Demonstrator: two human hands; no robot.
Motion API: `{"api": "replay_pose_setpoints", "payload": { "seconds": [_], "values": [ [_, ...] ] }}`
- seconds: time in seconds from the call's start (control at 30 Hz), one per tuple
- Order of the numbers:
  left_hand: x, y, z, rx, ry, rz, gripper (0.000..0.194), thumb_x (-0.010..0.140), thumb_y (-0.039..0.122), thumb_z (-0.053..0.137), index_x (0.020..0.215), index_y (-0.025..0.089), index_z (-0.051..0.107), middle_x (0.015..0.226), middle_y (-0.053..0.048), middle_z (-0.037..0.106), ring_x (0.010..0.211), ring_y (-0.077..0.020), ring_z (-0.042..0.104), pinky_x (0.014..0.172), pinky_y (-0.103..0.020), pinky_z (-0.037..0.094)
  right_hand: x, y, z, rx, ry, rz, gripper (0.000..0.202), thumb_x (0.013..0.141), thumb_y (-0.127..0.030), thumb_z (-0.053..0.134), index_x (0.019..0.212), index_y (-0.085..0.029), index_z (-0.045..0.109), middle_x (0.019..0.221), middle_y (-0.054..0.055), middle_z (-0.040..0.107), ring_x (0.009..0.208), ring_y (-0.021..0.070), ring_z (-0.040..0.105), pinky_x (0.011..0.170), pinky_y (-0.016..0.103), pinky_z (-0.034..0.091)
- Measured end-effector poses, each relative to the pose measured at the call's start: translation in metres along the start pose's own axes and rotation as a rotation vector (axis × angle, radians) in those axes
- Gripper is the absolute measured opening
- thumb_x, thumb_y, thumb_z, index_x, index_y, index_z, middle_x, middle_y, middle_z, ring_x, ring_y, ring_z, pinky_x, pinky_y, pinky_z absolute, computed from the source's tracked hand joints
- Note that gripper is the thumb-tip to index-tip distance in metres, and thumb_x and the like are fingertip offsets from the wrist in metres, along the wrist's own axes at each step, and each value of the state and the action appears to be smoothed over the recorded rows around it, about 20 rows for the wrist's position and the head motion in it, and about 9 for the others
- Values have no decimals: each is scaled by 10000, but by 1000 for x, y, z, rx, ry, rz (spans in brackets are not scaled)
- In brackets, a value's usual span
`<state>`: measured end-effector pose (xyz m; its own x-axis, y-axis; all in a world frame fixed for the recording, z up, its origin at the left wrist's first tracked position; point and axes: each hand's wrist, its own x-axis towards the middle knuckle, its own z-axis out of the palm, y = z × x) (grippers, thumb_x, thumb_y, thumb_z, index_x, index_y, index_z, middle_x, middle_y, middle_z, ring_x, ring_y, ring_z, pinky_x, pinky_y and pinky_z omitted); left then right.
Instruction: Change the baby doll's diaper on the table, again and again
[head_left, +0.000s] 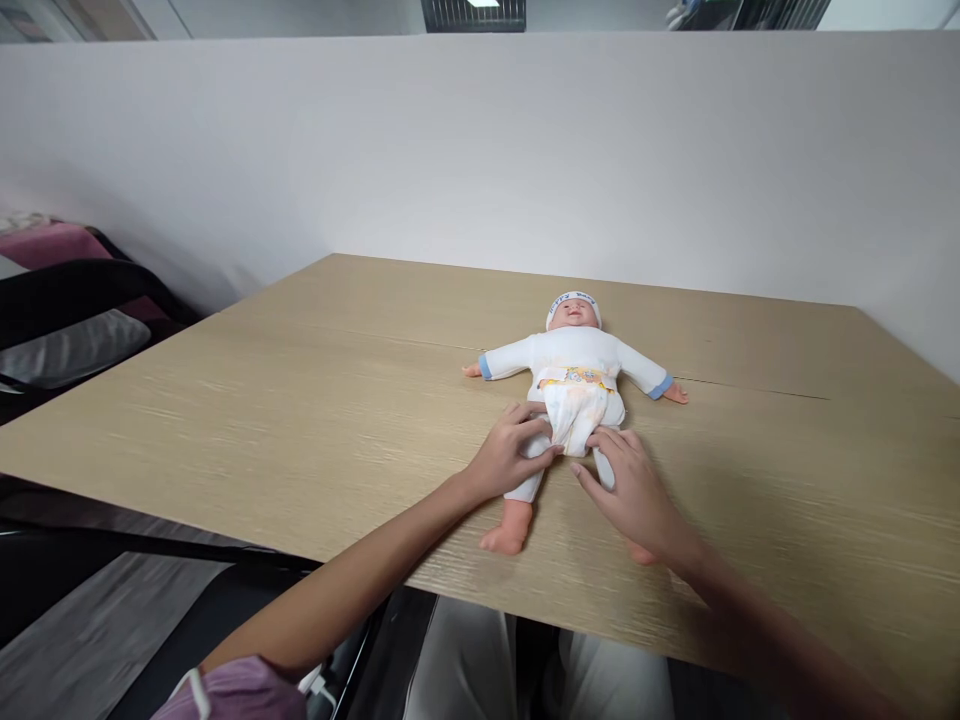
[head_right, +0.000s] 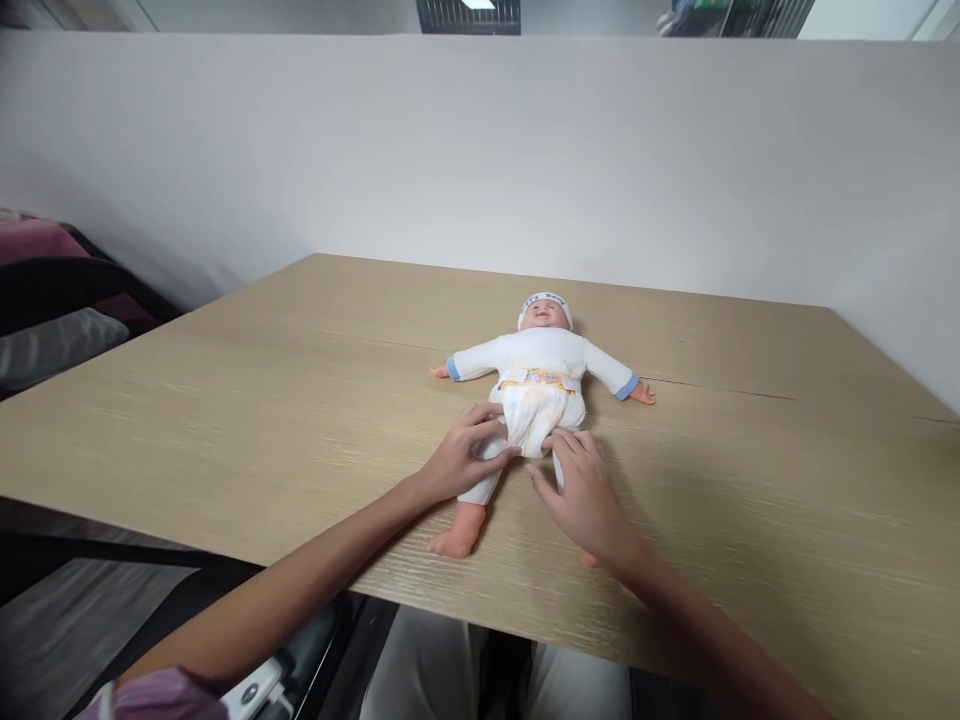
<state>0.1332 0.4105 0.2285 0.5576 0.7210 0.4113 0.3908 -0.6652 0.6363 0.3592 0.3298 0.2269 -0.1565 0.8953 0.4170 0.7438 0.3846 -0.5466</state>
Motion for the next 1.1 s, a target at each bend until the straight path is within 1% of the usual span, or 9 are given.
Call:
{"api": "replay_pose_setpoints", "payload": {
  "seconds": [0.23, 0.33, 0.43, 0.57, 0.7, 0.8, 0.9, 1.0, 1.1],
  "values": [
    [0, 5, -1, 9, -15, 2, 121, 974, 335, 708, 940, 219, 710, 1319, -93, 712, 1158, -275, 632, 1039, -422, 484, 6, 1, -2, 14, -52, 26, 134, 977, -275, 694, 944, -270, 564, 963, 47, 701, 973, 297, 589, 844, 425, 472],
    [0, 7, 0, 33, -2, -40, 142, 971, 355, 710, 923, 221, 713, 1341, -88, 716, 1144, -279, 615, 1043, -433, 473, 7, 1, 0, 33, -15, 40, 142, 964, -285, 700, 938, -274, 561, 925, 46, 674, 953, 292, 592, 819, 410, 483],
    [0, 7, 1, 18, 18, -44, 149, 961, 363, 715, 917, 221, 711, 1331, -82, 723, 1124, -277, 610, 1048, -439, 460, 5, 3, 4, 71, 48, 82, 136, 948, -291, 705, 990, -272, 577, 945, 53, 658, 948, 288, 596, 824, 413, 506],
    [4, 5, 2, -48, -24, -48, 168, 936, 348, 714, 847, 223, 645, 1153, -60, 763, 1066, -265, 633, 1019, -428, 453, 4, 11, 12, 152, 127, 142, 213, 932, -328, 699, 1081, -273, 557, 980, 58, 643, 896, 268, 596, 809, 409, 527],
    [7, 2, 3, -115, -50, -54, 201, 915, 342, 702, 803, 229, 579, 945, -33, 725, 996, -246, 614, 1006, -410, 456, 5, 20, 15, 290, 141, 216, 337, 914, -376, 710, 1135, -279, 474, 980, 38, 670, 835, 236, 599, 784, 385, 531],
    [6, 0, 7, -181, 8, -116, 212, 876, 346, 728, 848, 230, 553, 903, -20, 658, 945, -227, 588, 909, -368, 484, 7, 22, 14, 311, 160, 250, 401, 891, -417, 743, 1130, -282, 449, 991, 32, 711, 797, 220, 605, 799, 385, 520],
    [4, -1, 12, -285, 78, -207, 330, 840, 380, 778, 951, 234, 504, 941, -6, 617, 883, -195, 581, 802, -323, 490, 9, 20, 11, 276, 199, 269, 433, 861, -459, 781, 1088, -281, 458, 920, 13, 728, 710, 205, 608, 757, 371, 489],
    [4, -2, 16, -390, 132, -265, 430, 802, 380, 826, 1006, 234, 477, 1010, -14, 631, 893, -184, 621, 786, -310, 503, 10, 19, 6, 242, 235, 310, 486, 824, -522, 831, 1059, -276, 484, 874, 14, 755, 644, 202, 624, 717, 366, 475],
    [4, -2, 18, -452, 151, -302, 443, 780, 356, 861, 1064, 219, 549, 998, -19, 675, 902, -195, 664, 793, -312, 511, 9, 19, -3, 190, 210, 340, 456, 821, -589, 836, 1005, -271, 565, 899, 39, 799, 675, 229, 683, 739, 387, 487]
  ]
}}
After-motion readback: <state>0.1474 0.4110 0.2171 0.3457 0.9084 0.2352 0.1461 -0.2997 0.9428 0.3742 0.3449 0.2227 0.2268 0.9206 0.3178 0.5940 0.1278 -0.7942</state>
